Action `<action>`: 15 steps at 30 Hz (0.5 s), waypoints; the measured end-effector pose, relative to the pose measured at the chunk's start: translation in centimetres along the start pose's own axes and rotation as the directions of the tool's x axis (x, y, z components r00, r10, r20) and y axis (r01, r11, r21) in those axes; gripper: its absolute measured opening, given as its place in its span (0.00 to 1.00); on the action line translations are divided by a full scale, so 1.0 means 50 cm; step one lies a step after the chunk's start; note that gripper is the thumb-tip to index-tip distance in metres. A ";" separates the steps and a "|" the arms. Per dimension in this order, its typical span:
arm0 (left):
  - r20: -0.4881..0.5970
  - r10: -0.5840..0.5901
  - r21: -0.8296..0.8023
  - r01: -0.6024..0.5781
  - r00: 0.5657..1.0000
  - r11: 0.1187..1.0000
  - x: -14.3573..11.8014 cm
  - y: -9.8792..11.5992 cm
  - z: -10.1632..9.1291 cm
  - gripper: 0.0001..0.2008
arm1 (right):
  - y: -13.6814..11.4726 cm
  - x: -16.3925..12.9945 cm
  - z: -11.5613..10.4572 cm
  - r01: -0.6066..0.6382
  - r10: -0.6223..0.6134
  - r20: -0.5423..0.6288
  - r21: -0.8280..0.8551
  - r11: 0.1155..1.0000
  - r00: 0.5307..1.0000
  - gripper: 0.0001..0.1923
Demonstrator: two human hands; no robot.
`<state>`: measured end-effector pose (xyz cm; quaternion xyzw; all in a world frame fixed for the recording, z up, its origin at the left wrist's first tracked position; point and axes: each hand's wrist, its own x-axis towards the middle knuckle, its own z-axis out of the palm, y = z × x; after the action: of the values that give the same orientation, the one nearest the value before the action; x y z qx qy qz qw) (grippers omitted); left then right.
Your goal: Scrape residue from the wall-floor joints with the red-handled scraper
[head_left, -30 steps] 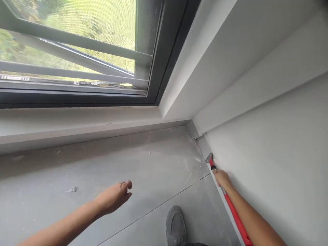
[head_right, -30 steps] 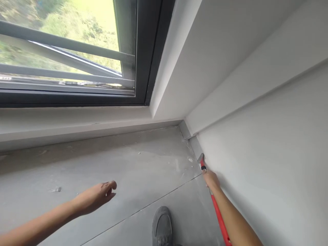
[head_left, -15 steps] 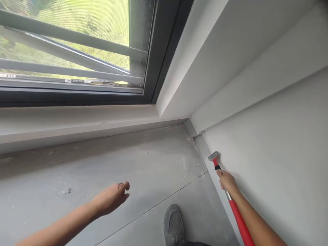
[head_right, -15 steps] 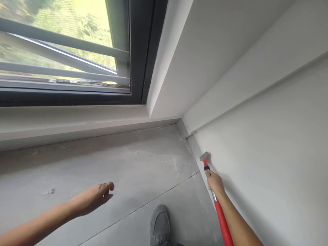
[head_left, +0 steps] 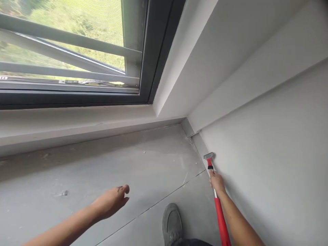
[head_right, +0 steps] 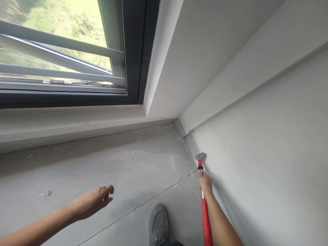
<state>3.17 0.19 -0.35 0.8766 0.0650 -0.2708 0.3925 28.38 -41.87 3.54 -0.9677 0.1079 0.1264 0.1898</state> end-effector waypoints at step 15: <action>0.009 -0.023 0.004 0.023 1.000 1.000 -0.005 0.009 0.003 0.14 | 0.047 -0.001 0.040 -0.025 0.029 -0.067 0.066 0.998 0.997 0.22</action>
<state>3.03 -0.20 0.01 0.8753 0.0726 -0.2795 0.3880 27.32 -43.19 0.98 -0.9632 0.1315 0.0924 0.2156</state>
